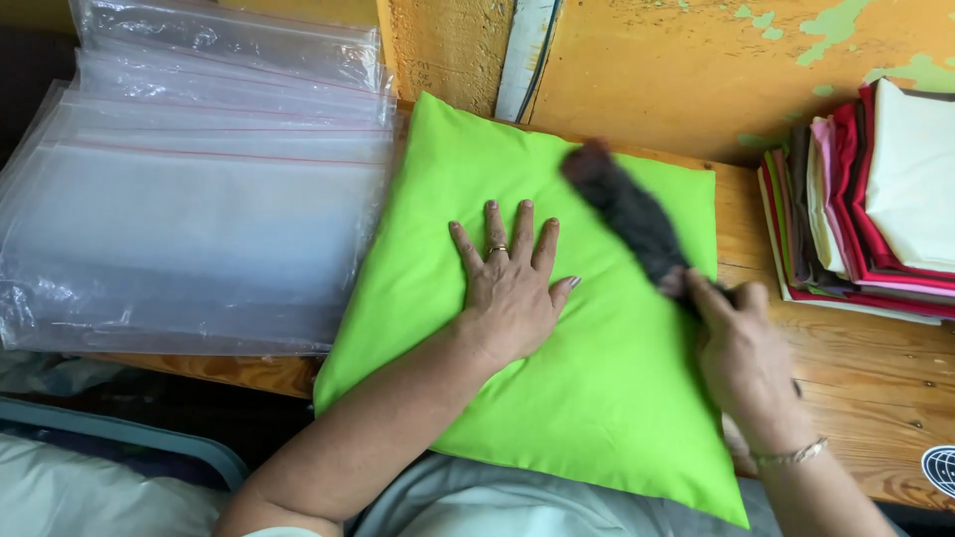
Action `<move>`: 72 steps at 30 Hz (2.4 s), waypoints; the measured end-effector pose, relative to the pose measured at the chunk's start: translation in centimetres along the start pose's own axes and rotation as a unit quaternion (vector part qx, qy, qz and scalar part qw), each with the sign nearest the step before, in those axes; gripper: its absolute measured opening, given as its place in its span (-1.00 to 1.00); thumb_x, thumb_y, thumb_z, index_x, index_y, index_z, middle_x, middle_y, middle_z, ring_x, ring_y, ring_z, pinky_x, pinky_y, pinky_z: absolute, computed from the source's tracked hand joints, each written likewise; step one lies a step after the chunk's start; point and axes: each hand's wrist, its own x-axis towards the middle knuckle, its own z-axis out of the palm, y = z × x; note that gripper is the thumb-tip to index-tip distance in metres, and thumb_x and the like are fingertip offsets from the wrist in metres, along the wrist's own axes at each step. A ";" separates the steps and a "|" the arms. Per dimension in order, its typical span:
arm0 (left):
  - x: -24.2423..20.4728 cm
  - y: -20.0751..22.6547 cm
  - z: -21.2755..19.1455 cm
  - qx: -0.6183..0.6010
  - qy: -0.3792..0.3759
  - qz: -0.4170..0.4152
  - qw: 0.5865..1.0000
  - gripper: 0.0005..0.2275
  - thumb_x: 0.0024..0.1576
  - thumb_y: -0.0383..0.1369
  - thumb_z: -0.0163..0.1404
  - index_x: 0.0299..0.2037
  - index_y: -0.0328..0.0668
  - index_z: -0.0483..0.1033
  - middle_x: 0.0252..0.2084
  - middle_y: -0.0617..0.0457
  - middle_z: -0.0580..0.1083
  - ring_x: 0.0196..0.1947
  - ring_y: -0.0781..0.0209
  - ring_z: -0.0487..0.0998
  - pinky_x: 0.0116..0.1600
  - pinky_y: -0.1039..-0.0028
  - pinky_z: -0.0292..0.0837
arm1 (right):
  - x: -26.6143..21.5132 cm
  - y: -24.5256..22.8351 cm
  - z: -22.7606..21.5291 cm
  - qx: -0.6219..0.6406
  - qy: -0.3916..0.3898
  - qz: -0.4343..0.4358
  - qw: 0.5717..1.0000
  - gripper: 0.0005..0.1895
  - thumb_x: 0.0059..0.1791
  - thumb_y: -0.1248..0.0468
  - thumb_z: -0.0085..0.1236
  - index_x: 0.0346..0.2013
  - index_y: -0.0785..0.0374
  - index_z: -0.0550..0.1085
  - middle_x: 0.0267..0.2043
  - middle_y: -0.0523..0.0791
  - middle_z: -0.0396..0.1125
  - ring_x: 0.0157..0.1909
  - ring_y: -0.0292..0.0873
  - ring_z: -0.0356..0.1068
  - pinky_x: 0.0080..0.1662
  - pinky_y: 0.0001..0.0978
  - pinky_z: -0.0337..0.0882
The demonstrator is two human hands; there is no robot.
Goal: The person smooths and adjusts a lime green pillow by hand, then uses a feather duster to brush the surface. Finally, the person places the pillow into a clear plastic zip-top bag.
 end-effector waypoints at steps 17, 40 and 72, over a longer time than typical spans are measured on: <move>0.9 0.7 2.4 0.027 0.198 0.008 0.980 -0.91 0.03 -0.49 -0.14 -0.35 -0.09 0.41 -0.32 0.02 0.34 -0.30 0.05 0.39 -0.35 0.26 0.34 | 0.5 0.3 -2.6 0.318 -0.163 0.251 0.900 -0.62 -0.01 0.03 -0.02 -0.37 0.34 0.43 -0.54 -0.09 0.15 -0.50 -0.19 0.07 -0.47 -0.37 0.04; 3.3 2.0 -4.0 -0.071 -0.029 0.004 0.997 -0.40 0.10 0.11 -0.54 0.31 0.02 -0.07 0.39 -0.24 -0.30 0.33 -0.47 -0.42 0.18 -0.45 -0.61 | 4.2 -0.2 -4.5 -0.061 -0.003 -0.012 0.998 -0.22 -0.06 -0.24 -0.41 0.34 0.10 -0.01 0.37 0.21 -0.24 0.38 0.26 -0.33 0.27 0.04 -0.21; 3.8 0.1 -0.7 -0.119 -0.040 -0.114 0.985 -0.40 0.18 0.03 -0.59 0.37 -0.11 -0.13 0.40 -0.32 -0.26 0.34 -0.49 -0.49 0.16 -0.40 -0.74 | 2.4 -2.6 0.0 0.000 -0.072 -0.026 0.997 -0.27 -0.03 -0.27 -0.43 0.37 -0.11 -0.08 0.46 -0.01 -0.41 0.43 0.18 -0.53 0.28 0.17 -0.49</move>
